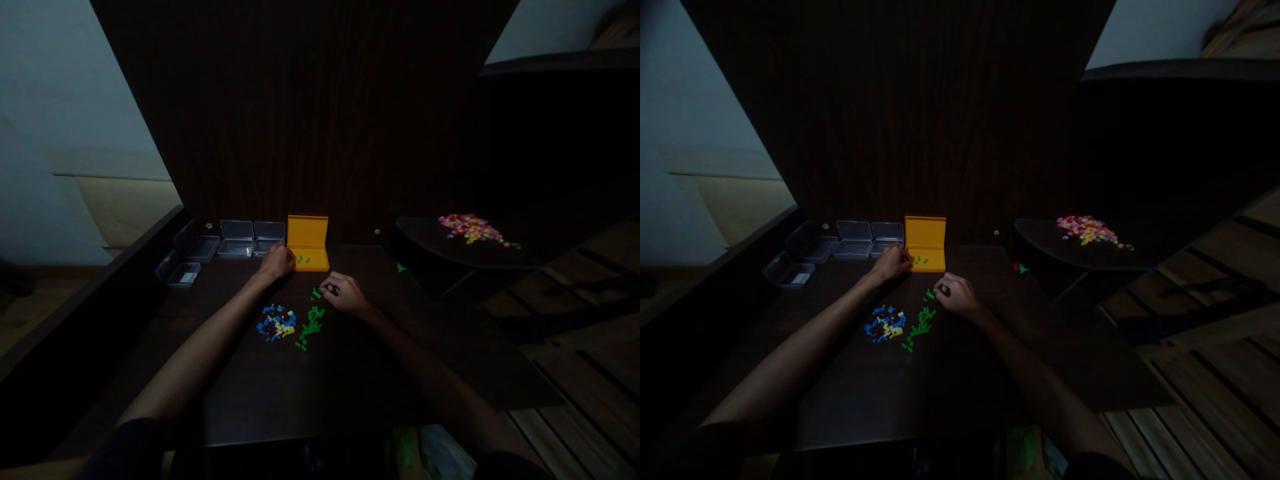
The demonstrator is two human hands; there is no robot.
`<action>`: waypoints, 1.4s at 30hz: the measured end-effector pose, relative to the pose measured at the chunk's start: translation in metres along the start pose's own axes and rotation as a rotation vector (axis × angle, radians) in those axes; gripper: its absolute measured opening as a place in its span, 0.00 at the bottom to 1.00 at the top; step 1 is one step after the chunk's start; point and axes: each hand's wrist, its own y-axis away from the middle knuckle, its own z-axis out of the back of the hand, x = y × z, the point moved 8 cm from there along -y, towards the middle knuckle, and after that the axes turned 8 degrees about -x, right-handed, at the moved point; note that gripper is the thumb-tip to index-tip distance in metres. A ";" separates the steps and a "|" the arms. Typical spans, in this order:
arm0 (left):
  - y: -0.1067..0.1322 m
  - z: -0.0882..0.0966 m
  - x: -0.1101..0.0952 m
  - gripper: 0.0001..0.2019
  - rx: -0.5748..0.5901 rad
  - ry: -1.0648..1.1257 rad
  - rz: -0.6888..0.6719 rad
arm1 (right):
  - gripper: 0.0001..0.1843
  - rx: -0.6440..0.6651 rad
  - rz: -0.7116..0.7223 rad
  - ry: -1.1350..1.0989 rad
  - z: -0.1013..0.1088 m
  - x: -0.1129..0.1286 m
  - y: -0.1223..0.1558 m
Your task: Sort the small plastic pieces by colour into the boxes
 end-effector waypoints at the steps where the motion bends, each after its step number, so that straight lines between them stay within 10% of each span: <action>1: -0.001 -0.002 0.001 0.09 0.010 0.013 0.011 | 0.04 0.000 -0.003 0.000 0.000 0.000 0.000; 17: -0.005 0.040 -0.013 0.14 0.013 0.103 -0.037 | 0.05 0.010 -0.008 -0.051 0.002 0.003 0.001; 42: 0.017 0.004 -0.019 0.15 0.090 -0.189 -0.424 | 0.08 0.048 0.014 -0.054 0.002 0.008 0.003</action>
